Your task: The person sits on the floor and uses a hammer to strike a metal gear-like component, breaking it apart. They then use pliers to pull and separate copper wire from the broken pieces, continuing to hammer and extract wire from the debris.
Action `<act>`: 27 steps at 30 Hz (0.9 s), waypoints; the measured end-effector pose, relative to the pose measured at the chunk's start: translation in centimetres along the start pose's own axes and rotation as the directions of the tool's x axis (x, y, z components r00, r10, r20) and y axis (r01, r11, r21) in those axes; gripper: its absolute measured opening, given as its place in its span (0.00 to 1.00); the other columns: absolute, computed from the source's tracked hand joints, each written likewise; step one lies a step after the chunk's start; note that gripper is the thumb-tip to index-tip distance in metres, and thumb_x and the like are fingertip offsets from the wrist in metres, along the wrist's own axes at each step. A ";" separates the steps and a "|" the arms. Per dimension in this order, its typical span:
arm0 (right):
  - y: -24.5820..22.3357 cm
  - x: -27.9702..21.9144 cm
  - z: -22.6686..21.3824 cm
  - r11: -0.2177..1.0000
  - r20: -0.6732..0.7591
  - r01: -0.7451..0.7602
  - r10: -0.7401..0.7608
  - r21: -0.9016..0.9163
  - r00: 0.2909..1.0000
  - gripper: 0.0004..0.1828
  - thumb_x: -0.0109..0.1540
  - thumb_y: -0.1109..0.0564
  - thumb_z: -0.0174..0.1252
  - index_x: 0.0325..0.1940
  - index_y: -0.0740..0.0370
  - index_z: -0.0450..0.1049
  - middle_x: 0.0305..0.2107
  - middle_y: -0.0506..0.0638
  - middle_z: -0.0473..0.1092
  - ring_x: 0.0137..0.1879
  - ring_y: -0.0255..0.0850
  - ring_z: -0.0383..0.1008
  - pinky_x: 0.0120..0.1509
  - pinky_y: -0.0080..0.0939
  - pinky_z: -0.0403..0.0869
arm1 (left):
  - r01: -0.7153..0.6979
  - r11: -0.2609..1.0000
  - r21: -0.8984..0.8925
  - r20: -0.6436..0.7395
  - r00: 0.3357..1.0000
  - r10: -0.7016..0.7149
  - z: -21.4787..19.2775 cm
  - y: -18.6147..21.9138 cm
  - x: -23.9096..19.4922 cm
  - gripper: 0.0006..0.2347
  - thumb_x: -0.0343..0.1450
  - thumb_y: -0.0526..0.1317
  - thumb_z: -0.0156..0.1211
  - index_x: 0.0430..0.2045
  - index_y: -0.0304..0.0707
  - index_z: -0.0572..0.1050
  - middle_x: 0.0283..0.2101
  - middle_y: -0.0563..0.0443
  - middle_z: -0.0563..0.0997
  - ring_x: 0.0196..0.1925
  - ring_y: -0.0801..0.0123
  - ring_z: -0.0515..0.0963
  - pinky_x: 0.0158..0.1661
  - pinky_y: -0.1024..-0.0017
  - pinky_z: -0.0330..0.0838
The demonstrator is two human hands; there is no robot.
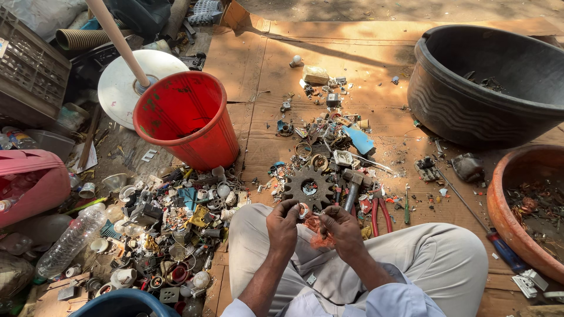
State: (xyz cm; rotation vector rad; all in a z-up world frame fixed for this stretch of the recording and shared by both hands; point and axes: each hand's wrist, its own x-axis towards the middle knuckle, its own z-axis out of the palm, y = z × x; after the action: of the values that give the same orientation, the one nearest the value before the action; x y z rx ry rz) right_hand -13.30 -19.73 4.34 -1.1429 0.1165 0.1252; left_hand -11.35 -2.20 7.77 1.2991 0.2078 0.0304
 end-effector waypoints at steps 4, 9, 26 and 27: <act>-0.3 0.8 -0.8 0.876 -0.067 -0.118 0.169 0.468 0.983 0.05 0.67 0.56 0.54 0.43 0.58 0.72 0.27 0.54 0.73 0.28 0.41 0.73 0.31 0.41 0.74 | 0.152 0.975 -0.160 0.024 0.988 -0.150 -0.2 -1.8 -0.3 0.11 0.73 0.34 0.55 0.45 0.26 0.77 0.38 0.46 0.83 0.35 0.70 0.83 0.37 0.73 0.82; -2.2 2.2 1.9 0.817 -0.338 0.006 0.232 0.577 0.912 0.04 0.66 0.52 0.52 0.43 0.51 0.68 0.24 0.47 0.68 0.25 0.38 0.68 0.27 0.41 0.71 | 0.205 0.972 -0.113 -0.040 0.977 -0.211 -0.1 -4.4 -0.5 0.11 0.72 0.34 0.60 0.43 0.22 0.77 0.37 0.44 0.83 0.31 0.69 0.81 0.31 0.72 0.79; 0.3 1.4 2.2 0.941 0.050 -0.122 0.145 -0.315 0.988 0.13 0.64 0.55 0.62 0.47 0.67 0.78 0.30 0.46 0.77 0.30 0.28 0.71 0.33 0.30 0.70 | 0.039 0.999 -0.003 0.110 0.993 -0.038 -1.9 -3.9 -0.1 0.11 0.75 0.36 0.58 0.44 0.23 0.77 0.33 0.48 0.82 0.31 0.74 0.80 0.33 0.76 0.76; 0.4 1.5 2.2 0.947 0.024 -0.113 0.126 -0.301 0.992 0.12 0.64 0.55 0.60 0.46 0.66 0.77 0.30 0.45 0.77 0.31 0.28 0.72 0.33 0.30 0.70 | 0.018 1.000 -0.002 0.148 0.989 -0.018 -2.0 -3.7 -0.2 0.12 0.75 0.37 0.58 0.46 0.24 0.78 0.35 0.49 0.84 0.33 0.75 0.81 0.35 0.76 0.78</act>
State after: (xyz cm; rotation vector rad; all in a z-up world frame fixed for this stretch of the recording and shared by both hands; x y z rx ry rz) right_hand -11.83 -17.55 4.66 -1.4357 0.1319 0.2829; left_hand -12.26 -1.37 3.74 1.2902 0.0922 -0.0810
